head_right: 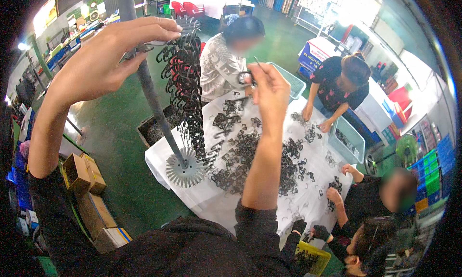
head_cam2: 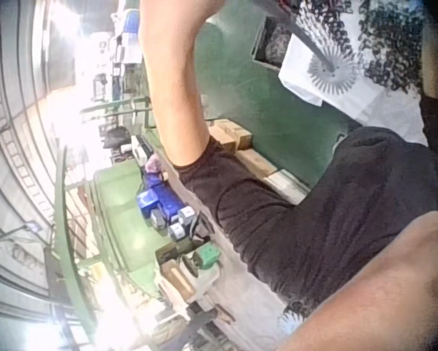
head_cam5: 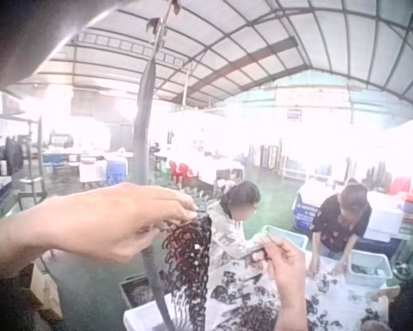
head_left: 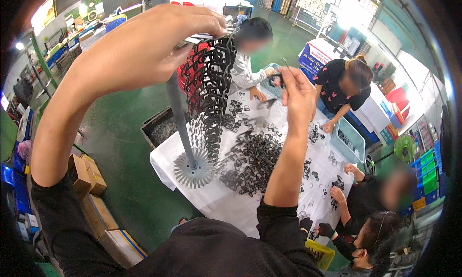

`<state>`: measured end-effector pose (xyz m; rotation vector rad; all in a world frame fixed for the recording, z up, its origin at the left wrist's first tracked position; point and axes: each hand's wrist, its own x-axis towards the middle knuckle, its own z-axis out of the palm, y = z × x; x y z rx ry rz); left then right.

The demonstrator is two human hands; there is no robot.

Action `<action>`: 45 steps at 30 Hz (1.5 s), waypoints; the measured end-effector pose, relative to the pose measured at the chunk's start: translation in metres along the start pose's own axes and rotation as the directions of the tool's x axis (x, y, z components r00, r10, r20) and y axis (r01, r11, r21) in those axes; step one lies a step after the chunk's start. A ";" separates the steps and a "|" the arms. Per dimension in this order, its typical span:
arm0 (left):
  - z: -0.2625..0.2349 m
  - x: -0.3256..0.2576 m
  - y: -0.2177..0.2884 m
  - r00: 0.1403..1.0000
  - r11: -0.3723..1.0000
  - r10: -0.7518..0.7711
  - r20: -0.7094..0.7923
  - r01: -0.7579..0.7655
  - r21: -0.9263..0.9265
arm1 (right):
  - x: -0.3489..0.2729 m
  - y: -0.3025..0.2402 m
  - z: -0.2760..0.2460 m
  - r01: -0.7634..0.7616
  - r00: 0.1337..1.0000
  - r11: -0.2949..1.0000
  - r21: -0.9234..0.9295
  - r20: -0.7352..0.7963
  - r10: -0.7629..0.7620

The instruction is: The person removes small black plastic clips from a rotating metal spindle and places them onto a white table. They repeat this process while other workers sort the clips into bins.

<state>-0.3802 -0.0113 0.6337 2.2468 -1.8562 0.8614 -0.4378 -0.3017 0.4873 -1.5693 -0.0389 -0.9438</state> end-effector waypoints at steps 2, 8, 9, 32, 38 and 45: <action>-0.004 -0.005 -0.003 0.999 0.997 0.036 0.012 -0.035 -0.073 | 0.010 0.029 -0.024 -0.059 0.998 0.969 -0.240 -0.013 0.057; -0.020 -0.007 0.003 0.986 0.988 -0.065 0.155 0.086 -0.131 | -0.006 0.048 -0.014 0.018 1.000 0.357 -0.934 0.008 -0.028; -0.020 -0.005 0.006 0.990 0.990 -0.061 0.130 0.076 -0.118 | -0.006 0.037 0.001 0.138 0.984 0.595 -0.792 0.041 -0.173; 0.000 -0.001 -0.007 0.999 1.000 -0.022 0.025 0.023 -0.014 | 0.011 0.005 0.001 -0.042 0.998 0.994 0.101 0.047 0.038; -0.013 -0.003 -0.002 0.990 0.983 -0.035 0.136 0.058 -0.175 | 0.007 0.041 -0.033 -0.256 0.934 0.563 -0.786 -0.049 0.355; -0.012 0.017 0.013 0.983 0.997 -0.044 0.178 0.033 0.064 | -0.032 -0.014 0.076 0.435 0.837 0.733 -0.523 -0.066 -0.544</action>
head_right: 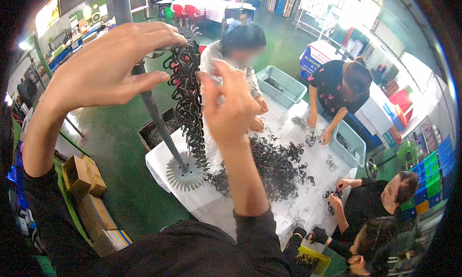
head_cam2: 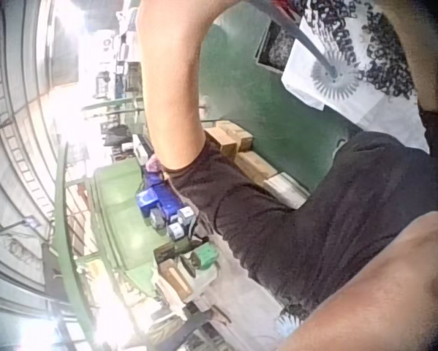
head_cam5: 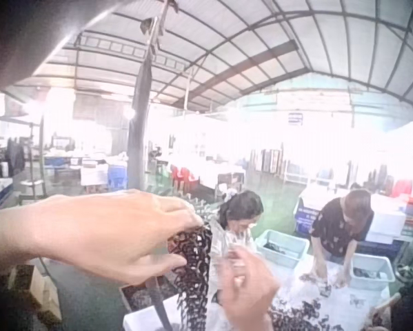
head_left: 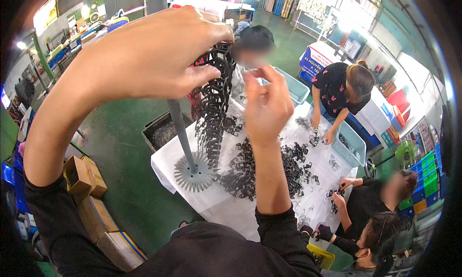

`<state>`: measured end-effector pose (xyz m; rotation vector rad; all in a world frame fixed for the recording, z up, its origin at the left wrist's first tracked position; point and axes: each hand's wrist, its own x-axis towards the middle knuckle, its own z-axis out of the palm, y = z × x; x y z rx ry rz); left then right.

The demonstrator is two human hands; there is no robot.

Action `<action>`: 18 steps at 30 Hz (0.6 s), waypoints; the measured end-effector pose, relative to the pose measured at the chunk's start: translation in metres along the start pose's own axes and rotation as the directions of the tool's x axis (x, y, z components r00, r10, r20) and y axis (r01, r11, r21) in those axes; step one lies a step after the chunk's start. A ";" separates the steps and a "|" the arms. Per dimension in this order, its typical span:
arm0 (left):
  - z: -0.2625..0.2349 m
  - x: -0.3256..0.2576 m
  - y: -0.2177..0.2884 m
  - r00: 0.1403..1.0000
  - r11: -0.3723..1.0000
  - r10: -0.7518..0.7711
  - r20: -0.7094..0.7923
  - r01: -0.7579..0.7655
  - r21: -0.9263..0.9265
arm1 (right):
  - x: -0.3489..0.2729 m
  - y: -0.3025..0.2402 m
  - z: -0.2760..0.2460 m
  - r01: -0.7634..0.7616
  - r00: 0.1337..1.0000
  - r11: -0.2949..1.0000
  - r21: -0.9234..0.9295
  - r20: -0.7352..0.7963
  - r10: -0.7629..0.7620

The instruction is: The person removes small black plastic clips from a rotating metal spindle and places them onto a white table. They repeat this process while other workers sort the clips into bins.

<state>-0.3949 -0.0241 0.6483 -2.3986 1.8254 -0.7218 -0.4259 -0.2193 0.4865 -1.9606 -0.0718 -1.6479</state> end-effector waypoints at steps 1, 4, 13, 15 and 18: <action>0.002 0.002 0.001 1.000 1.000 -0.006 -0.027 0.006 -0.005 | 0.003 -0.013 0.008 0.084 0.996 0.996 -0.015 -0.020 -0.084; 0.007 0.005 0.004 0.996 0.999 -0.039 -0.086 0.038 -0.015 | 0.015 -0.037 0.022 0.206 0.976 0.974 -0.098 -0.048 -0.212; 0.011 -0.006 -0.009 0.992 0.998 -0.048 -0.119 0.044 -0.037 | 0.023 -0.015 0.000 -0.509 0.856 0.499 0.701 0.356 0.374; 0.012 -0.011 -0.017 0.990 0.999 -0.012 -0.139 0.004 -0.054 | 0.023 0.011 -0.018 -0.478 0.875 0.600 0.641 0.290 0.388; 0.014 -0.017 -0.023 0.987 0.999 0.012 -0.159 -0.019 -0.037 | 0.028 0.057 -0.051 -0.518 0.855 0.748 0.415 0.271 0.442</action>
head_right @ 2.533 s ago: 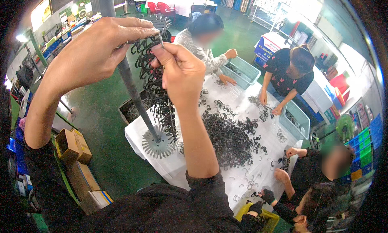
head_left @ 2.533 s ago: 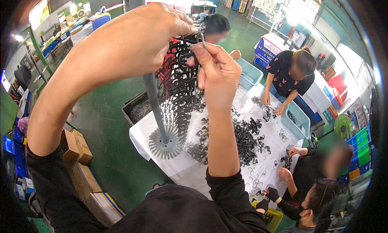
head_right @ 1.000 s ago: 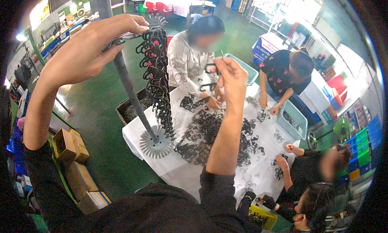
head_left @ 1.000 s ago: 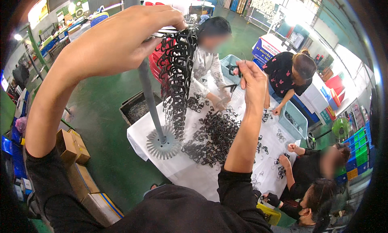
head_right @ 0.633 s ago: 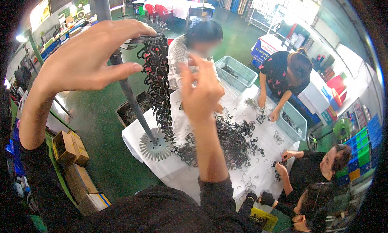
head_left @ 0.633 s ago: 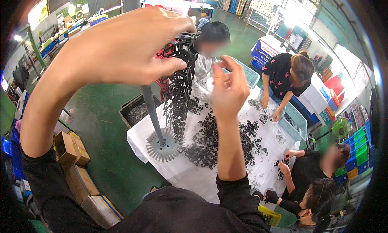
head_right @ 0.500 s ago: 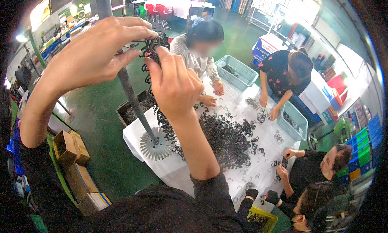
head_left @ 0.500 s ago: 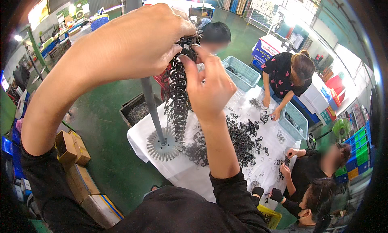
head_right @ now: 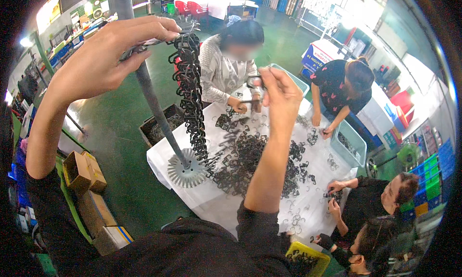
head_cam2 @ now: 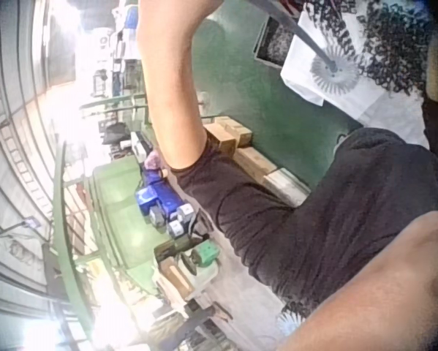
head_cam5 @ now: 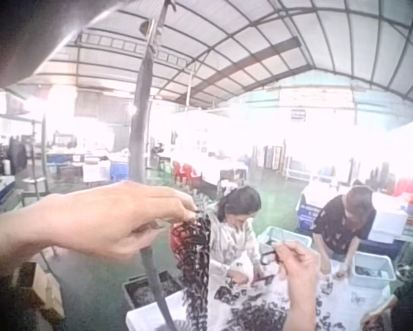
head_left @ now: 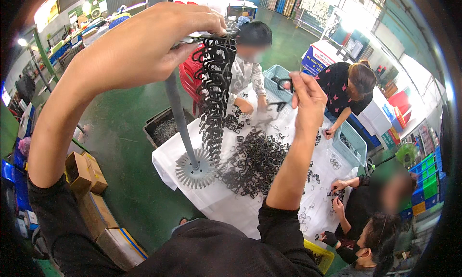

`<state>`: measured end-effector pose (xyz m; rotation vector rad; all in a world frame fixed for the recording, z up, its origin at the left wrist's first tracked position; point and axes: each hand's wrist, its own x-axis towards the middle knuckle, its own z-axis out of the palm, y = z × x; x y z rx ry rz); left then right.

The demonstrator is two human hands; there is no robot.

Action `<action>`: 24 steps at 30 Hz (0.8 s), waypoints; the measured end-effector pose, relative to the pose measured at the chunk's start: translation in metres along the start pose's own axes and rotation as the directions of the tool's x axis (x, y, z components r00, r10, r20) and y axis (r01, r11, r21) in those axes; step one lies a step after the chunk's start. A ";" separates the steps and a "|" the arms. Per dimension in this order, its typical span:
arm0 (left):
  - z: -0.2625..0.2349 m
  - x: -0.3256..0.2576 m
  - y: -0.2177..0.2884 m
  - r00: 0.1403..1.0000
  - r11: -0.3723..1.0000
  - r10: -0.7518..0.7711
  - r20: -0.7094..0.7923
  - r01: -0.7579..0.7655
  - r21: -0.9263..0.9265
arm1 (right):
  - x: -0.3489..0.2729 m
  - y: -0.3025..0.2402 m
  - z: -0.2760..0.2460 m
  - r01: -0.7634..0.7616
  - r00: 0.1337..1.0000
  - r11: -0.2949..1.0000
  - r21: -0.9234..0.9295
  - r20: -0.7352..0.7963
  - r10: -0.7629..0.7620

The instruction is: The person removes small black plastic clips from a rotating metal spindle and places them onto a white table. They repeat this process while other workers sort the clips into bins.

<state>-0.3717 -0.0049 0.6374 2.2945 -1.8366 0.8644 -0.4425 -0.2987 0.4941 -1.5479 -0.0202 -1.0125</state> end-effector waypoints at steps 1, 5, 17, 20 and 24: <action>-0.001 -0.002 -0.001 1.000 0.998 0.019 -0.014 -0.020 -0.060 | 0.003 0.008 -0.012 0.023 1.000 0.998 -0.058 0.018 -0.022; -0.008 -0.005 0.006 0.999 0.985 -0.022 0.041 0.028 -0.170 | 0.001 0.028 -0.037 -0.016 0.995 0.619 -0.785 0.049 0.088; -0.003 0.018 0.028 0.999 0.999 -0.034 0.004 0.034 0.015 | -0.029 -0.043 0.114 0.624 0.654 0.493 -0.606 0.061 -0.754; -0.003 0.015 0.029 1.000 0.999 -0.029 -0.002 0.029 0.013 | -0.031 -0.044 0.115 0.402 0.912 0.896 -0.188 -0.004 -0.410; -0.002 0.012 0.027 0.999 1.000 -0.007 -0.036 0.007 0.002 | -0.033 -0.036 0.094 -0.026 0.985 0.929 0.368 0.167 -0.038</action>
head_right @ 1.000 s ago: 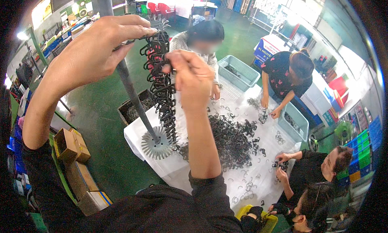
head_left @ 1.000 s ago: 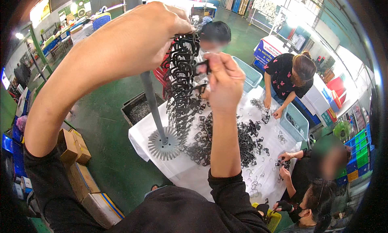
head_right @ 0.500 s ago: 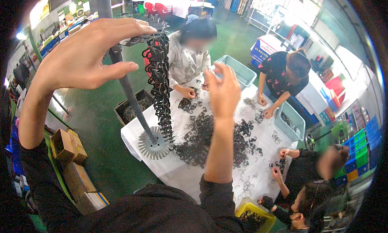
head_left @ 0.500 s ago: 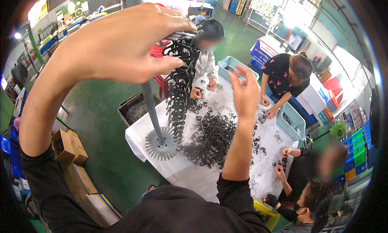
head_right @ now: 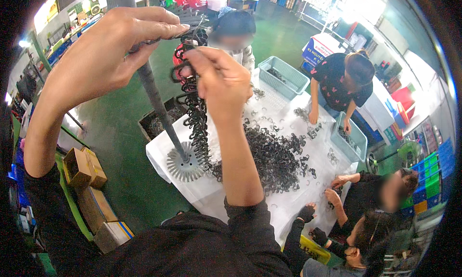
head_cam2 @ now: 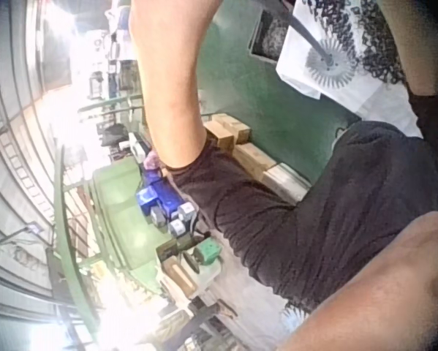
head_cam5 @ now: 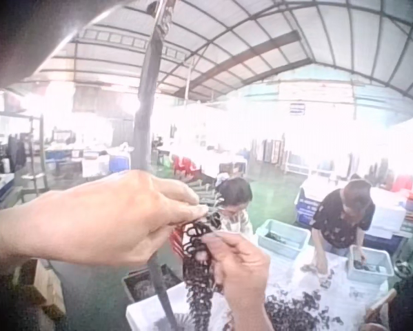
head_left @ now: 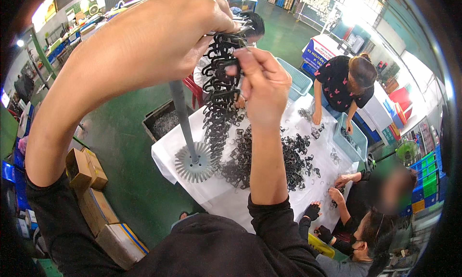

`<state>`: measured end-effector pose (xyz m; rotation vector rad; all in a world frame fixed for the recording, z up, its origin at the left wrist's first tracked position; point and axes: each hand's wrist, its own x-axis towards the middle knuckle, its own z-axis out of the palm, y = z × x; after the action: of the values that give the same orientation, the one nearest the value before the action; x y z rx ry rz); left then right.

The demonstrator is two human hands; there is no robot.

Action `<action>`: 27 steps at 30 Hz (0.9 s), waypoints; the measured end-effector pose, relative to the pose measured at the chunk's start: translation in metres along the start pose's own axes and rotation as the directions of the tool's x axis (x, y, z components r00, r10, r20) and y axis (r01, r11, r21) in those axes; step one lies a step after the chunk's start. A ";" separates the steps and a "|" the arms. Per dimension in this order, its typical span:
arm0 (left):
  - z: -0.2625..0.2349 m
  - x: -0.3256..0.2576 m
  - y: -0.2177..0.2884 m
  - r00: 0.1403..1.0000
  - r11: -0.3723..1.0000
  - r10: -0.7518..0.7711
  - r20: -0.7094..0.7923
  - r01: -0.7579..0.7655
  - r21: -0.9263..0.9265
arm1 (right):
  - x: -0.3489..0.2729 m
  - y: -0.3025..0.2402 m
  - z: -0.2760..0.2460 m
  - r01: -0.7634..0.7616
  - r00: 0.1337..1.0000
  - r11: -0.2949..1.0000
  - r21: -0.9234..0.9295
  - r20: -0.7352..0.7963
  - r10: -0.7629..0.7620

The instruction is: The person removes small black plastic clips from a rotating metal spindle and places them onto a white table. They repeat this process while other workers sort the clips into bins.

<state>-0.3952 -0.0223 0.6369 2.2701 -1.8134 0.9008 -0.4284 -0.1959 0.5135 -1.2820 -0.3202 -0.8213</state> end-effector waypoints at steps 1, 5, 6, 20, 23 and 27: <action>0.001 -0.001 -0.001 1.000 1.000 0.007 -0.009 -0.007 0.002 | -0.001 0.000 -0.010 -0.062 0.997 0.995 0.077 -0.046 0.065; 0.005 -0.002 -0.013 1.000 0.999 0.027 -0.012 -0.027 -0.018 | -0.007 -0.010 -0.079 -0.039 0.985 0.982 -0.183 -0.173 0.007; 0.005 -0.003 -0.016 1.000 0.999 0.029 -0.007 -0.029 -0.028 | -0.014 -0.017 -0.103 -0.017 0.990 0.959 -0.283 -0.142 -0.025; -0.005 0.003 -0.004 0.997 0.992 0.018 0.072 -0.027 0.127 | -0.014 0.001 -0.039 0.280 0.888 0.465 -0.840 0.044 -0.457; 0.004 0.006 -0.008 0.997 0.994 -0.026 0.078 0.017 0.112 | 0.001 0.006 0.007 0.367 0.826 0.364 -0.856 0.119 -0.551; -0.002 0.011 0.000 0.998 0.994 -0.034 0.058 0.028 0.105 | 0.012 0.007 0.022 0.356 0.874 0.632 -0.688 0.007 -0.485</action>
<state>-0.3943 -0.0312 0.6438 2.4055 -1.7889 0.9543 -0.4102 -0.1793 0.5230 -1.8277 -0.1758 -1.5567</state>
